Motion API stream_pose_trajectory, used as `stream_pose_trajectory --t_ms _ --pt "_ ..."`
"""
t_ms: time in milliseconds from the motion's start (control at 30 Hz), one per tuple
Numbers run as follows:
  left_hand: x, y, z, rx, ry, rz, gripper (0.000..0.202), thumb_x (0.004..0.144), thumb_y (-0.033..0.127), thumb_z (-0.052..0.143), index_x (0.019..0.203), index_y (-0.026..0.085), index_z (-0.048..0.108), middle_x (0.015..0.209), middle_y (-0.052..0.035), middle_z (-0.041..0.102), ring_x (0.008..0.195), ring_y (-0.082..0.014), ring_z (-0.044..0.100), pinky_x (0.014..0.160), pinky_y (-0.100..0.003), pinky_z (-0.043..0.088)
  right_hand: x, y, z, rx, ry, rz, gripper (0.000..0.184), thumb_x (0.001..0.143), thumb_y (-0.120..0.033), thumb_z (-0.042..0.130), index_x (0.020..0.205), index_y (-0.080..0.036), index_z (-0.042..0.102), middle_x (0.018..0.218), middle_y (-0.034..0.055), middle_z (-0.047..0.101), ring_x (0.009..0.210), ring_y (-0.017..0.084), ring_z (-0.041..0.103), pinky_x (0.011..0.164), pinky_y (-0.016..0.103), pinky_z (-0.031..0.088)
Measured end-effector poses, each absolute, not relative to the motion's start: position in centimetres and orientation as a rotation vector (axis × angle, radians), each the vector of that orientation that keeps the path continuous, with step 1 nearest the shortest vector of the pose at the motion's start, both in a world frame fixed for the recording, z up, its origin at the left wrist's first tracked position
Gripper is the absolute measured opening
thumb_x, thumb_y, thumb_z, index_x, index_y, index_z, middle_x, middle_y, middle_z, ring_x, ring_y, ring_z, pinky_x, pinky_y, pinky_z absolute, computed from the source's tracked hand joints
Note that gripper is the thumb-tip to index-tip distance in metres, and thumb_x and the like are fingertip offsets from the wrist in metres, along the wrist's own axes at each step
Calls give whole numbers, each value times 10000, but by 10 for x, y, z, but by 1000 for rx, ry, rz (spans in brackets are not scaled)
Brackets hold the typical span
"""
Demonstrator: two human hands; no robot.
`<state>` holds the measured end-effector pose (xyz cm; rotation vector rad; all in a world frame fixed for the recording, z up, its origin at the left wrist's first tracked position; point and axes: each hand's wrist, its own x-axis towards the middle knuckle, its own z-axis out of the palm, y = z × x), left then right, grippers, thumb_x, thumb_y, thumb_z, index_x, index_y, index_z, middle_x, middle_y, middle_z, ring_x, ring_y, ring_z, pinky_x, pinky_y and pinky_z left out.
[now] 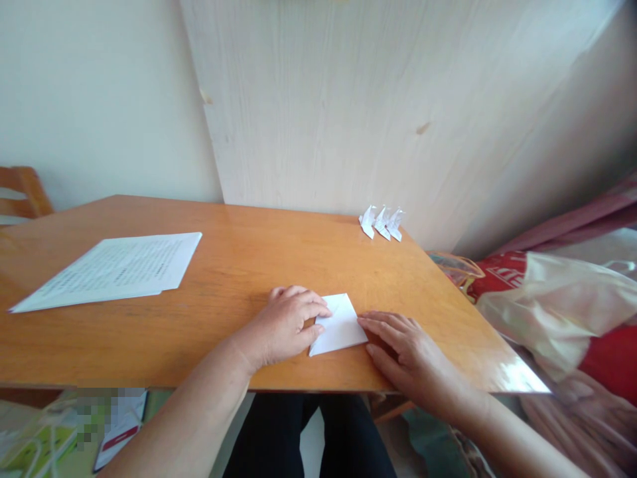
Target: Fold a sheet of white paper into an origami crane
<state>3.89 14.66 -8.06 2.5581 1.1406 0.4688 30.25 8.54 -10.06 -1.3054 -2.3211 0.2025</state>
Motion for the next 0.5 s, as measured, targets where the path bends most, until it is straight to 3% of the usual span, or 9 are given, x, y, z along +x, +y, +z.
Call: stream_pose_trajectory --t_ms 167,500 --pt "38 147 -78 2546 1135 468 332 831 287 659 1155 341 709 1244 17 689 1210 -238 552 1077 -431 329 302 86 -100 -1288 -2308 230 390 920 -171 550 1299 -240 611 1279 72 667 1159 230 612 1010 413 483" --pt "32 150 -86 2555 1100 501 344 883 289 604 1215 339 682 1315 -3 670 1318 -255 489 1158 -494 239 299 93 -92 -1265 -2244 278 426 868 -90 536 1252 -236 652 1173 73 715 1067 232 648 969 431 510"
